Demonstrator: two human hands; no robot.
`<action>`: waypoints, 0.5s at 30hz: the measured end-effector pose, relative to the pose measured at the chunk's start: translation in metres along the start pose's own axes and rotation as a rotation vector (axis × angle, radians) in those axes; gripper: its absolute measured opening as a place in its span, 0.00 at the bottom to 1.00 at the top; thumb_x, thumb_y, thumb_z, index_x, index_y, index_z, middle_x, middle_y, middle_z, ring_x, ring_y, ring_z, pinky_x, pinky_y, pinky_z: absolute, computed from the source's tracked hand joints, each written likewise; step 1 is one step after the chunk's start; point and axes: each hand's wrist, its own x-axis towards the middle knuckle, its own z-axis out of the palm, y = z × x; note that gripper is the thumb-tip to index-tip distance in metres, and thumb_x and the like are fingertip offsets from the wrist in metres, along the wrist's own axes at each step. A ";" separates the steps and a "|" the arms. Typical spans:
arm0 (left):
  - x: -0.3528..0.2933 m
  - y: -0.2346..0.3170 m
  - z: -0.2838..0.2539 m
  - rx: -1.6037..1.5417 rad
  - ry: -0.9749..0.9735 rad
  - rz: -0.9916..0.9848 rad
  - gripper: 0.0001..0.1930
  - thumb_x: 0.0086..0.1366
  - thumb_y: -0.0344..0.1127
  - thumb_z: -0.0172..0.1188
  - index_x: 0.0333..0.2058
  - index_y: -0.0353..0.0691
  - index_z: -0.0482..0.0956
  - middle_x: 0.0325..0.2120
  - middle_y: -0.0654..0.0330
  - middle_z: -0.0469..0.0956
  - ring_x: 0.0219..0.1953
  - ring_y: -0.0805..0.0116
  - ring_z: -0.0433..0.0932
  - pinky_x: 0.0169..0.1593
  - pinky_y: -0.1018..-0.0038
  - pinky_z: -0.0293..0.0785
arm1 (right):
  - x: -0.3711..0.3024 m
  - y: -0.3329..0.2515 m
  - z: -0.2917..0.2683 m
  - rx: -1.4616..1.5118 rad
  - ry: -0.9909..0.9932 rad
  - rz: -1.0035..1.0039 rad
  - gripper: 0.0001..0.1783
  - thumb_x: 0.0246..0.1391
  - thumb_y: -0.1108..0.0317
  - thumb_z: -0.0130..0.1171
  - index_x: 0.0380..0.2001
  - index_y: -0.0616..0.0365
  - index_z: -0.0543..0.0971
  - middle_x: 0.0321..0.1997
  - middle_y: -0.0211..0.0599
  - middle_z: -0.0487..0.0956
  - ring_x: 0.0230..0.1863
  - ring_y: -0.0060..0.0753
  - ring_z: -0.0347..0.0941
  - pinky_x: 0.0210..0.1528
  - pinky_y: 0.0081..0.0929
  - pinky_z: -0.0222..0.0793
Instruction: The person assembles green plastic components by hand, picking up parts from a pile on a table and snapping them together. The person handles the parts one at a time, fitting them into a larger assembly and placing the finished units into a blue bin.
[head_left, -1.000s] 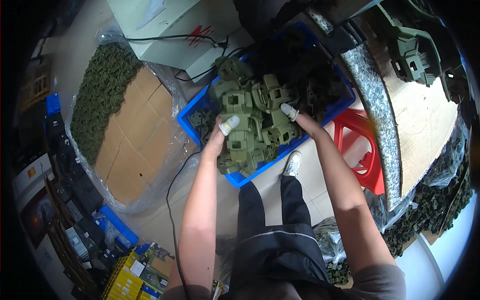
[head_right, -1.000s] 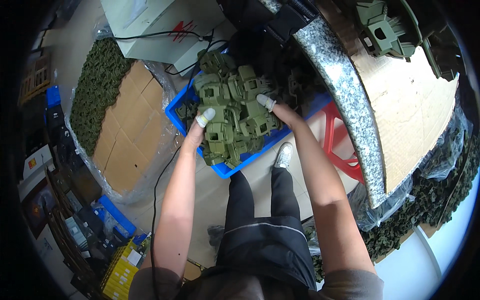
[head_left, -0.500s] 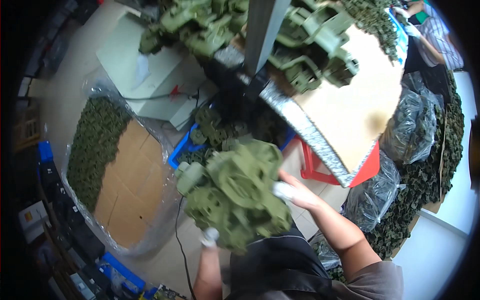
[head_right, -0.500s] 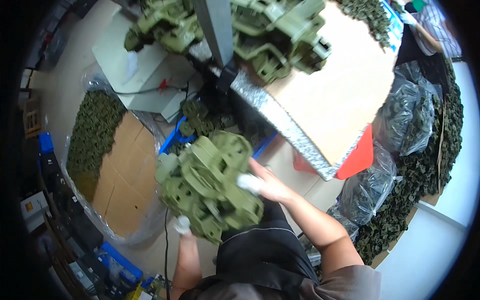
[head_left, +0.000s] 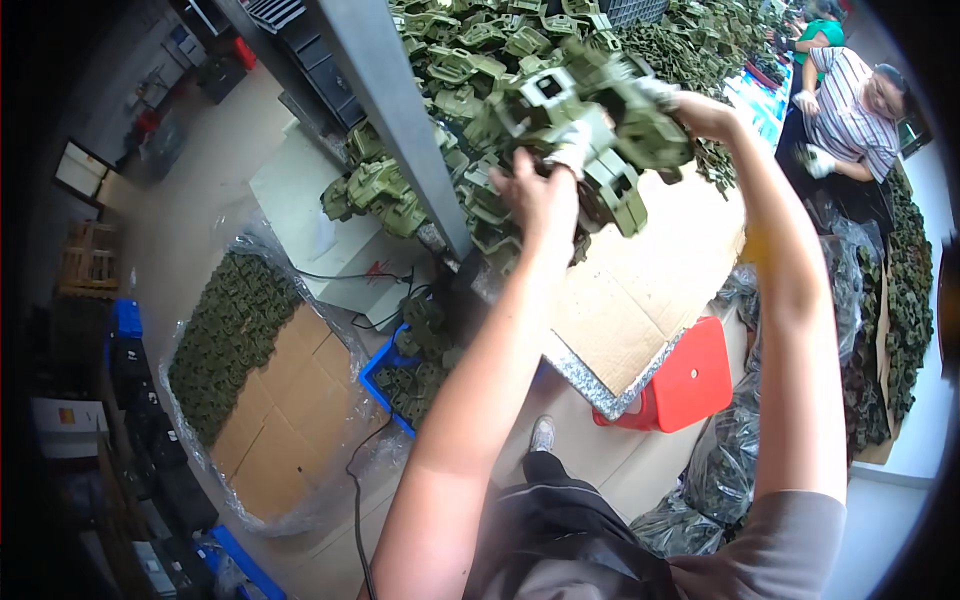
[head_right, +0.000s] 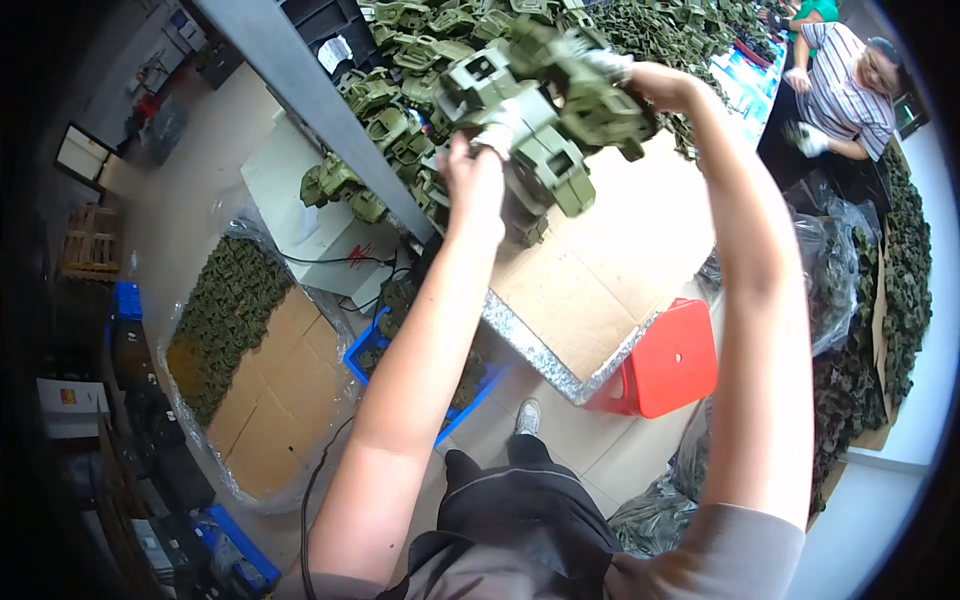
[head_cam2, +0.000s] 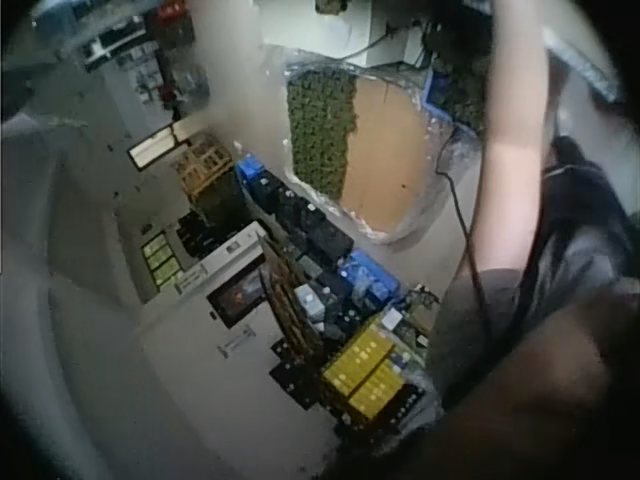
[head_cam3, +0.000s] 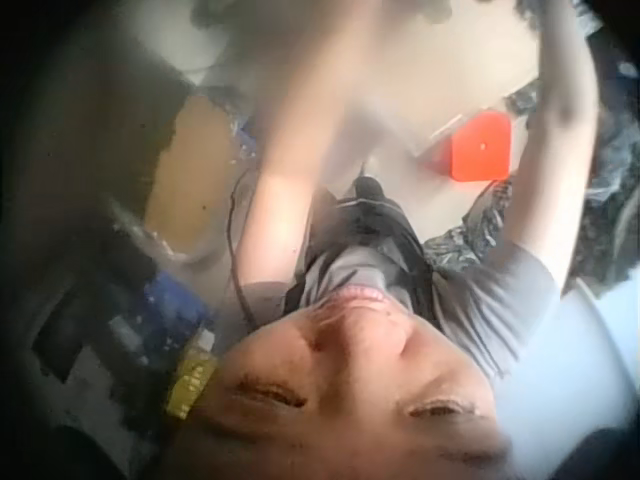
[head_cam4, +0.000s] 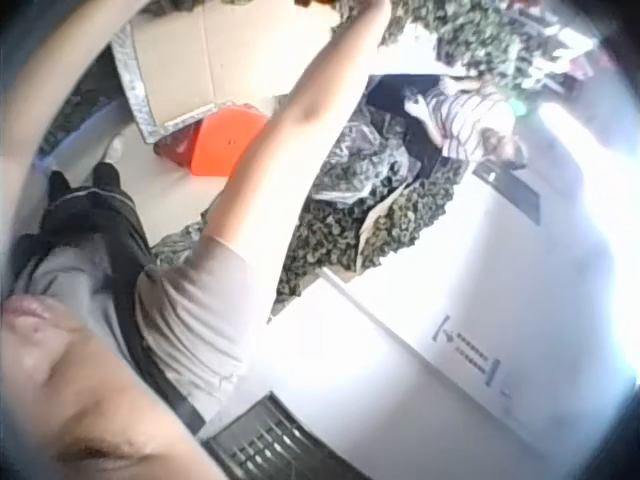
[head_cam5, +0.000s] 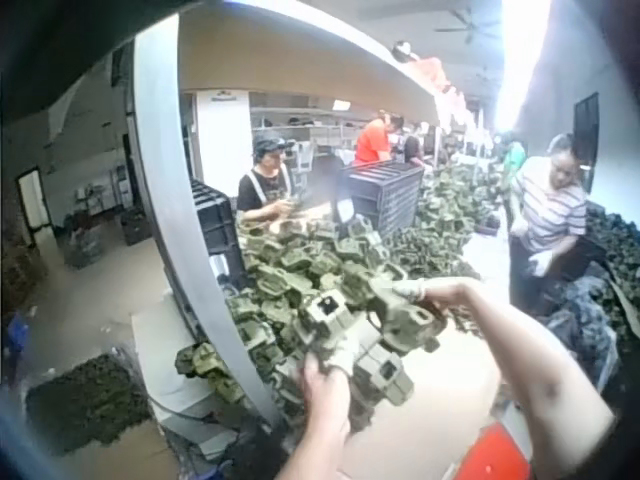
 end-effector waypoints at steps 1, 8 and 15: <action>0.007 -0.004 0.006 0.048 -0.024 -0.019 0.37 0.53 0.55 0.60 0.57 0.40 0.61 0.62 0.38 0.38 0.66 0.50 0.40 0.64 0.59 0.42 | 0.039 0.031 -0.020 0.083 0.047 0.096 0.47 0.45 0.33 0.52 0.62 0.49 0.58 0.65 0.40 0.59 0.61 0.42 0.60 0.59 0.54 0.54; 0.030 -0.036 0.005 0.416 0.292 0.707 0.42 0.55 0.34 0.61 0.64 0.56 0.46 0.63 0.42 0.42 0.66 0.46 0.40 0.64 0.56 0.40 | 0.122 0.095 -0.027 -0.180 0.269 0.227 0.51 0.40 0.30 0.54 0.60 0.57 0.61 0.64 0.51 0.59 0.60 0.55 0.59 0.53 0.70 0.52; 0.034 0.013 -0.055 0.596 -0.339 0.844 0.36 0.60 0.52 0.54 0.64 0.61 0.47 0.62 0.33 0.35 0.63 0.30 0.41 0.64 0.53 0.47 | 0.093 0.051 0.027 -0.137 0.499 -0.201 0.28 0.55 0.53 0.49 0.55 0.56 0.69 0.56 0.42 0.70 0.57 0.39 0.65 0.56 0.44 0.60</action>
